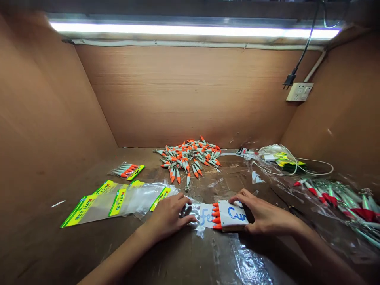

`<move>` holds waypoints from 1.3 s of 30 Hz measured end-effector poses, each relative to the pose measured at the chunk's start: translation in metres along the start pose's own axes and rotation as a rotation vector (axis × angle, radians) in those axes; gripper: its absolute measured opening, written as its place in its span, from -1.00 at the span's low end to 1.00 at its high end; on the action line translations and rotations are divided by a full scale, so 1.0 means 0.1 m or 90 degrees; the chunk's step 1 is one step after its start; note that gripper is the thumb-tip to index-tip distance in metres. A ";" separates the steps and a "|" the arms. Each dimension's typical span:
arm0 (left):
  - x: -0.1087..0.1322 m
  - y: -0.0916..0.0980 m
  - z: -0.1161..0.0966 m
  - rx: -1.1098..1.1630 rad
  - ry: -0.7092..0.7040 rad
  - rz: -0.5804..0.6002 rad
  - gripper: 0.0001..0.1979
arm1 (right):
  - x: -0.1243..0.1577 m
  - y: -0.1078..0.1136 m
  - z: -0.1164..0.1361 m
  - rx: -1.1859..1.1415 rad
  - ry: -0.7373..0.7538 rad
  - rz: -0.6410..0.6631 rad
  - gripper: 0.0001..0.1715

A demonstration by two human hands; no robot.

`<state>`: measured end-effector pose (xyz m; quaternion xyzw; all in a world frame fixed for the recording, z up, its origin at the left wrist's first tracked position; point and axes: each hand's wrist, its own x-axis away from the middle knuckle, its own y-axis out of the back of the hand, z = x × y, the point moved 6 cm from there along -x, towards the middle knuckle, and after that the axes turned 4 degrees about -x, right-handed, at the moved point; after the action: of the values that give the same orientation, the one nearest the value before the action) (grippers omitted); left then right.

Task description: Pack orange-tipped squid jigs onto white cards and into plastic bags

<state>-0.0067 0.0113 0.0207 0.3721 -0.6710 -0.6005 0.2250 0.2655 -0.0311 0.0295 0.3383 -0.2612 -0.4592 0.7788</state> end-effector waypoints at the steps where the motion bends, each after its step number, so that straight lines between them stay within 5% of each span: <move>1: -0.02 -0.02 0.07 0.022 0.021 0.004 -0.63 | -0.01 -0.02 0.00 0.005 -0.002 -0.003 -0.29; 6: -0.04 -0.15 0.20 0.111 0.047 -0.021 -0.84 | -0.03 -0.08 0.05 0.016 -0.002 -0.014 -0.27; 11: 0.03 -0.13 0.08 0.038 0.035 -0.092 -0.81 | -0.05 -0.20 0.21 0.004 -0.024 -0.025 -0.28; 19: 0.06 -0.14 -0.08 0.020 -0.031 -0.050 -0.86 | -0.11 -0.31 0.24 -0.008 -0.012 -0.042 -0.24; 24: 0.05 -0.02 0.02 0.149 -0.054 0.018 -0.43 | -0.10 -0.26 0.17 -0.029 -0.013 -0.036 -0.26; 29: 0.07 0.01 0.16 0.268 -0.006 0.051 -0.50 | -0.13 -0.34 0.22 -0.064 -0.001 -0.055 -0.24; 39: 0.11 -0.04 0.03 0.175 -0.011 0.028 -0.41 | -0.26 -0.36 0.14 -0.118 0.043 -0.065 -0.32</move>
<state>-0.0148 0.0044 0.0143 0.3794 -0.7568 -0.5013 0.1789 0.2244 -0.0248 0.0082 0.2929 -0.1732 -0.5090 0.7907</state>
